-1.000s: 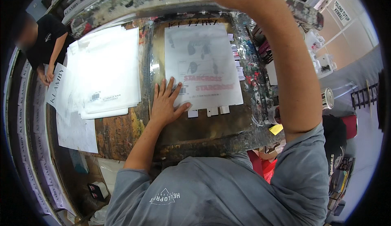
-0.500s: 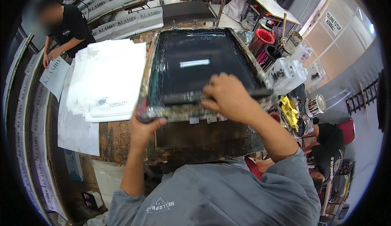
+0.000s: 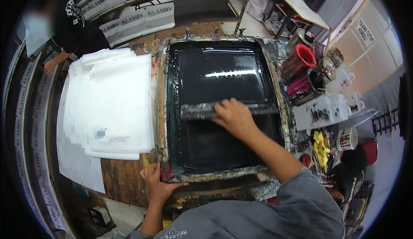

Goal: The person performs screen printing by placing white paper sheets under a screen, applying black ink with a squeegee, and lifting the screen to reveal printed text. The process is repeated continuously for multiple sheets.

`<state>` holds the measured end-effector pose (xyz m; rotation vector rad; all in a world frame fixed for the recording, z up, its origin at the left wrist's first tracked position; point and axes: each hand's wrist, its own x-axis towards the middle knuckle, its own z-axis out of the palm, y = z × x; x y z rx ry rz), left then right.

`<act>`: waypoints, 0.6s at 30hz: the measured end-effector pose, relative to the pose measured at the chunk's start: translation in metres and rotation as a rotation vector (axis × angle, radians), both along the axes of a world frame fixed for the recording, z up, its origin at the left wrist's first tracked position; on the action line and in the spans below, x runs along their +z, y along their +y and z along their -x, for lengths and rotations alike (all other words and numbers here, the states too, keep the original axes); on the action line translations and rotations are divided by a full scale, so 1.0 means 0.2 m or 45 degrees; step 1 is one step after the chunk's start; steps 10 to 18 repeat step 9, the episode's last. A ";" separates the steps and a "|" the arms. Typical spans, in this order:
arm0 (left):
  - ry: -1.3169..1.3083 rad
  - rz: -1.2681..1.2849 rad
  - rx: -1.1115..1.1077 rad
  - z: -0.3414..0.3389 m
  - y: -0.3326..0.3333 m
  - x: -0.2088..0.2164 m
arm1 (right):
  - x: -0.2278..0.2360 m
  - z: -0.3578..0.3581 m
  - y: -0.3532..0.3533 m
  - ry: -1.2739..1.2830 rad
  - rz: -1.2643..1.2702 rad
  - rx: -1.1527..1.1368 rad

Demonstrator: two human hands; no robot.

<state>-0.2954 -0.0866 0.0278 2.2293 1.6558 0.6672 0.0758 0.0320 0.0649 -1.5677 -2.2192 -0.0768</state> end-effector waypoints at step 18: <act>-0.361 0.294 0.038 0.04 -0.04 -0.03 | 0.21 -0.29 1.14 -0.233 0.431 -0.029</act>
